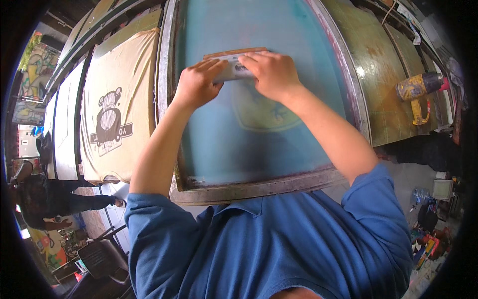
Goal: The person retrieves a screen printing frame and positions it over a t-shirt. Using a squeegee, the person repeatedly pulls ink across the screen to transfer a logo onto the shirt. The person lifts the screen between passes to check the print.
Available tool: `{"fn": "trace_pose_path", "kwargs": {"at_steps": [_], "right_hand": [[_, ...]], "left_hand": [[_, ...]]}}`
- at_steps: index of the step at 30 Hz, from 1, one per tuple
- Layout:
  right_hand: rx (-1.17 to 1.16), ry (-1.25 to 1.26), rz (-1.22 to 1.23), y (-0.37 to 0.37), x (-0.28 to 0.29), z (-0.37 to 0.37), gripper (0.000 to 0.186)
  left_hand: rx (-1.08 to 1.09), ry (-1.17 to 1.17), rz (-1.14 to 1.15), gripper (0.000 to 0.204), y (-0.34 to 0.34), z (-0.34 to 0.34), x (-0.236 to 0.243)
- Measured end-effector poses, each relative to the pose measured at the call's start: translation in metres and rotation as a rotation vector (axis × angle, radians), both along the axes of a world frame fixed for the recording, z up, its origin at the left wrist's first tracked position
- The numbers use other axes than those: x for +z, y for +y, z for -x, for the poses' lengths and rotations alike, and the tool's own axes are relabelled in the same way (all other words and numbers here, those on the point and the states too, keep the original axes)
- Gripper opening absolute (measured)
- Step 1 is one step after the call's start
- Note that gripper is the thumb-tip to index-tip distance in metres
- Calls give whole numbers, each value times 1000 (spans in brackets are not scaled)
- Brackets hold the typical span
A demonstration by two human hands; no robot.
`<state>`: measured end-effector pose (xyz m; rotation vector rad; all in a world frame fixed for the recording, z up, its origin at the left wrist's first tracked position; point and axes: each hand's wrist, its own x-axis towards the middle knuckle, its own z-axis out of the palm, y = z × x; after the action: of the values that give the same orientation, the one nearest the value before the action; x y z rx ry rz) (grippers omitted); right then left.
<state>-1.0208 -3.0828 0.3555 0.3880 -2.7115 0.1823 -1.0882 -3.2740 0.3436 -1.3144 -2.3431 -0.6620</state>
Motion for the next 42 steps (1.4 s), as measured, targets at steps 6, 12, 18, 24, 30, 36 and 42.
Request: {"fn": "trace_pose_path", "kwargs": {"at_steps": [6, 12, 18, 24, 30, 36, 42], "right_hand": [[50, 87, 41, -15, 3, -65, 31], [58, 5, 108, -27, 21, -127, 28], [140, -113, 20, -24, 32, -164, 24], [152, -75, -22, -25, 25, -174, 25], [131, -279, 113, -11, 57, -152, 34], [-64, -62, -50, 53, 71, -82, 43], [-125, -28, -87, 112, 33, -13, 44]], "left_hand": [[11, -23, 35, 44, -15, -68, 8], [-24, -90, 69, 55, -28, -136, 20], [-78, -214, 97, 46, -32, -175, 34], [-84, -218, 134, 50, -31, -186, 31], [-100, -274, 80, 46, -18, -159, 54], [-80, -42, 10, 45, 54, -67, 56], [23, -237, 176, 41, 121, -2, 39]]}}
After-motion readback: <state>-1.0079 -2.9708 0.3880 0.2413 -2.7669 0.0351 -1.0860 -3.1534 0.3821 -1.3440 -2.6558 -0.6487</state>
